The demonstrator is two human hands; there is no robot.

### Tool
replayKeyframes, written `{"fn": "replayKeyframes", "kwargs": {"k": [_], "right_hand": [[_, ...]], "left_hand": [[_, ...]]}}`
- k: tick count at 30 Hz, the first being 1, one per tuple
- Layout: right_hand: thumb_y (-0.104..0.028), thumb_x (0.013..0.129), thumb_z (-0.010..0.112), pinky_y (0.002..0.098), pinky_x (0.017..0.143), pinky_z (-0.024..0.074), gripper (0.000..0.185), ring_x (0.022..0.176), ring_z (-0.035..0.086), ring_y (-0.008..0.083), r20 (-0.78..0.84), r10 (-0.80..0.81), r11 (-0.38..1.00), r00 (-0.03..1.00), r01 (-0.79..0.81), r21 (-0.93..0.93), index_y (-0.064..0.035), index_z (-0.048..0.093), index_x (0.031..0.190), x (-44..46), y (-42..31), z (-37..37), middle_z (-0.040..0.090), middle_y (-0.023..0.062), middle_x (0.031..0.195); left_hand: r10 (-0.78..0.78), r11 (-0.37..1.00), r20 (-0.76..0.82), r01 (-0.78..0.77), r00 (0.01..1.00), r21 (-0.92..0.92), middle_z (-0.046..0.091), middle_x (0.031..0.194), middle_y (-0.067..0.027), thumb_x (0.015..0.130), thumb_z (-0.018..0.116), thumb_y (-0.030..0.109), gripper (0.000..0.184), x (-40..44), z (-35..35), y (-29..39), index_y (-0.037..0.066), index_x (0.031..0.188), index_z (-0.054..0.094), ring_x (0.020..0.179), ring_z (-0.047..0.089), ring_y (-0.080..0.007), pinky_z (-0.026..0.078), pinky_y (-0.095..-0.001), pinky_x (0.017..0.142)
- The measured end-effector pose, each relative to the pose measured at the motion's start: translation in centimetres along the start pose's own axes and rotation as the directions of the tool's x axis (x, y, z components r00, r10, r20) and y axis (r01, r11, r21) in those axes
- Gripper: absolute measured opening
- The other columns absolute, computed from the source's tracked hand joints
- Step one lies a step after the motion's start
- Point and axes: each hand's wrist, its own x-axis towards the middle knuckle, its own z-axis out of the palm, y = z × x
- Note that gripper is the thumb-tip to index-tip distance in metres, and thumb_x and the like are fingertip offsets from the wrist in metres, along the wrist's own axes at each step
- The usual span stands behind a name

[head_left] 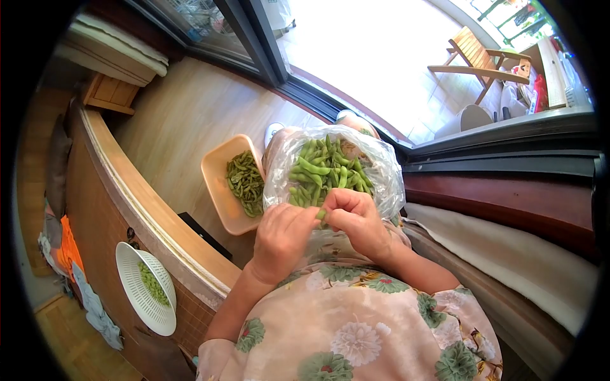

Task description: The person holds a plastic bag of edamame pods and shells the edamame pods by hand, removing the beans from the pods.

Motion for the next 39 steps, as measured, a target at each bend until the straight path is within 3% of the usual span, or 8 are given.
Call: {"fn": "replayKeyframes", "kwargs": {"k": [7,8,11,16,23,26,32,39], "right_hand": [[-0.001,0.077,0.055,0.0207,0.056,0.0337,0.005,0.064,0.043,0.0032,-0.016,-0.046,0.999,0.999,0.046,-0.020,-0.0006,0.056,0.071,0.0,0.3,0.2,0.051,-0.0039,0.068],[0.000,0.077,0.056,0.0202,0.056,0.0339,0.006,0.064,0.043,0.0031,-0.022,-0.050,0.999,0.999,0.049,-0.014,-0.0010,0.057,0.072,-0.1,0.4,0.3,0.052,-0.0038,0.069],[-0.001,0.075,0.055,0.0217,0.054,0.0339,0.005,0.062,0.041,0.0035,-0.056,-0.072,0.994,0.996,0.067,-0.081,0.0003,0.054,0.071,0.0,0.2,0.6,0.048,-0.0033,0.065],[-0.001,0.075,0.055,0.0224,0.053,0.0352,0.004,0.061,0.042,0.0043,-0.051,-0.150,0.967,0.987,0.135,-0.215,0.0007,0.054,0.073,-0.3,-0.4,0.8,0.048,-0.0019,0.064],[-0.001,0.077,0.058,0.0227,0.053,0.0374,0.005,0.061,0.045,0.0061,-0.034,-0.231,0.927,0.972,0.209,-0.312,0.0001,0.054,0.077,-0.3,-0.2,1.0,0.049,0.0013,0.066],[0.000,0.078,0.062,0.0231,0.055,0.0402,0.006,0.063,0.048,0.0081,-0.077,-0.204,0.962,0.976,0.185,-0.202,0.0003,0.057,0.081,-0.4,-0.7,1.4,0.052,0.0039,0.072],[0.005,0.078,0.064,0.0251,0.062,0.0469,0.012,0.070,0.057,0.0140,0.044,-0.472,0.801,0.881,0.449,-0.397,0.0017,0.062,0.090,0.1,-0.7,1.0,0.057,0.0079,0.085],[0.006,0.076,0.068,0.0251,0.064,0.0483,0.014,0.073,0.059,0.0144,0.010,-0.432,0.850,0.902,0.410,-0.331,0.0018,0.063,0.089,0.1,-0.4,1.0,0.058,0.0080,0.085]], "left_hand": [[-0.039,0.997,-0.027,0.038,0.999,-0.069,0.059,0.081,-0.0105,0.078,0.067,0.002,0.019,-0.1,0.2,0.2,0.001,0.096,0.062,0.073,0.057,-0.0279,0.046,-0.0373,0.066],[-0.141,0.975,0.002,0.140,0.990,-0.172,0.059,0.080,-0.0113,0.079,0.066,0.002,0.016,-0.2,0.1,0.3,0.000,0.095,0.062,0.073,0.058,-0.0282,0.046,-0.0365,0.066],[-0.380,0.819,0.127,0.397,0.916,-0.414,0.061,0.079,-0.0131,0.084,0.062,0.002,0.011,-0.2,-0.4,0.7,-0.002,0.094,0.063,0.072,0.059,-0.0278,0.047,-0.0335,0.066],[-0.547,0.521,0.304,0.601,0.780,-0.606,0.063,0.080,-0.0108,0.089,0.056,0.003,0.013,-0.4,-0.6,0.6,-0.004,0.097,0.064,0.073,0.060,-0.0180,0.046,-0.0286,0.067],[-0.621,0.410,0.307,0.632,0.722,-0.658,0.066,0.086,-0.0077,0.090,0.060,0.007,0.015,-0.7,-0.4,0.3,-0.005,0.095,0.066,0.078,0.060,-0.0114,0.047,-0.0255,0.071],[-0.646,0.427,0.283,0.643,0.709,-0.635,0.067,0.085,-0.0081,0.088,0.062,0.006,0.013,-0.6,-0.5,0.3,-0.005,0.094,0.067,0.078,0.060,-0.0115,0.047,-0.0252,0.071],[-0.620,0.483,0.245,0.608,0.746,-0.630,0.066,0.081,-0.0070,0.086,0.064,0.003,0.011,-0.6,-0.6,0.2,-0.004,0.093,0.068,0.075,0.060,-0.0115,0.046,-0.0250,0.069],[-0.622,0.422,0.285,0.619,0.729,-0.662,0.065,0.077,-0.0056,0.084,0.065,0.002,0.010,-0.7,-1.0,0.2,-0.002,0.091,0.070,0.073,0.059,-0.0107,0.045,-0.0237,0.066]]}}
